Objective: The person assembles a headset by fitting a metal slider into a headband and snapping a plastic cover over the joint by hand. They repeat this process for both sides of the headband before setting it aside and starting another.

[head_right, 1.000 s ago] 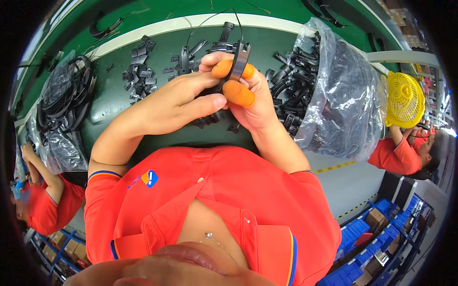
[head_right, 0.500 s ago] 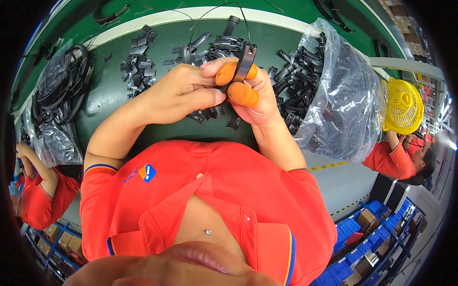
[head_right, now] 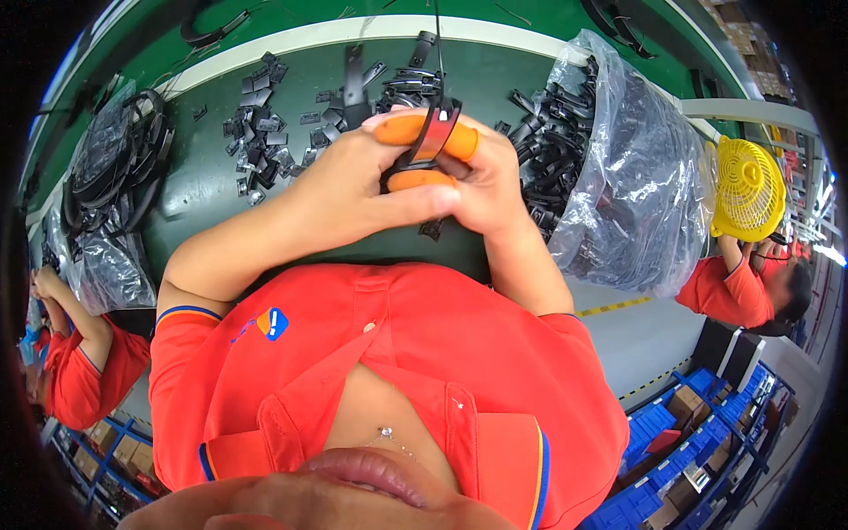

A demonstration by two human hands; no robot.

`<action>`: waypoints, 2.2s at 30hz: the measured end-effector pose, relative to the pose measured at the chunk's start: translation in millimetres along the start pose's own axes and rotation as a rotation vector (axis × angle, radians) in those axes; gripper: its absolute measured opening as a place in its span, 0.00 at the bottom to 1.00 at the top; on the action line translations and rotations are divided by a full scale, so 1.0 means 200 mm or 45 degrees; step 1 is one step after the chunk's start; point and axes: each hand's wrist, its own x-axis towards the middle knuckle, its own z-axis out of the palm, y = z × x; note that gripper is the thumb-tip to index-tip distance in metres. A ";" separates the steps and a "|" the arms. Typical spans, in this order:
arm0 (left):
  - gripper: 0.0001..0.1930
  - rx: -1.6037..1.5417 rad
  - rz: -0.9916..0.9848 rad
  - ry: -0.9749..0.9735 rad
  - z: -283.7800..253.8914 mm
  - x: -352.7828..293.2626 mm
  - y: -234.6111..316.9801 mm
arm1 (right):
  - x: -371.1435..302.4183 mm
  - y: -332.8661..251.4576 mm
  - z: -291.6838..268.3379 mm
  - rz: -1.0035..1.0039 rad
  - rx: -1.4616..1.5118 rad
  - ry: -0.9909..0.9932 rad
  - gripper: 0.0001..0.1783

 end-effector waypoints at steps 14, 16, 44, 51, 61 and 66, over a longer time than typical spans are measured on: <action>0.13 0.958 0.185 -0.254 -0.41 0.25 -0.06 | 0.14 -0.06 -0.23 0.356 -0.018 0.454 0.29; 0.10 1.496 0.329 -0.141 -0.60 0.32 -0.14 | 0.16 -0.15 -0.40 0.438 -0.258 0.503 0.28; 0.17 1.669 0.244 0.336 -0.76 0.82 -0.59 | 0.33 0.31 -2.65 0.476 -1.823 1.007 0.15; 0.16 1.775 -0.353 -0.027 -0.88 1.11 -0.67 | 0.23 -0.34 -1.80 0.116 -1.479 0.856 0.17; 0.10 1.610 0.000 0.455 -0.92 0.91 -0.51 | -0.39 -0.47 -0.83 0.936 -2.190 0.386 0.07; 0.11 1.510 0.295 0.612 -0.69 0.64 -0.16 | -0.49 -0.41 -0.75 0.289 -2.083 0.737 0.10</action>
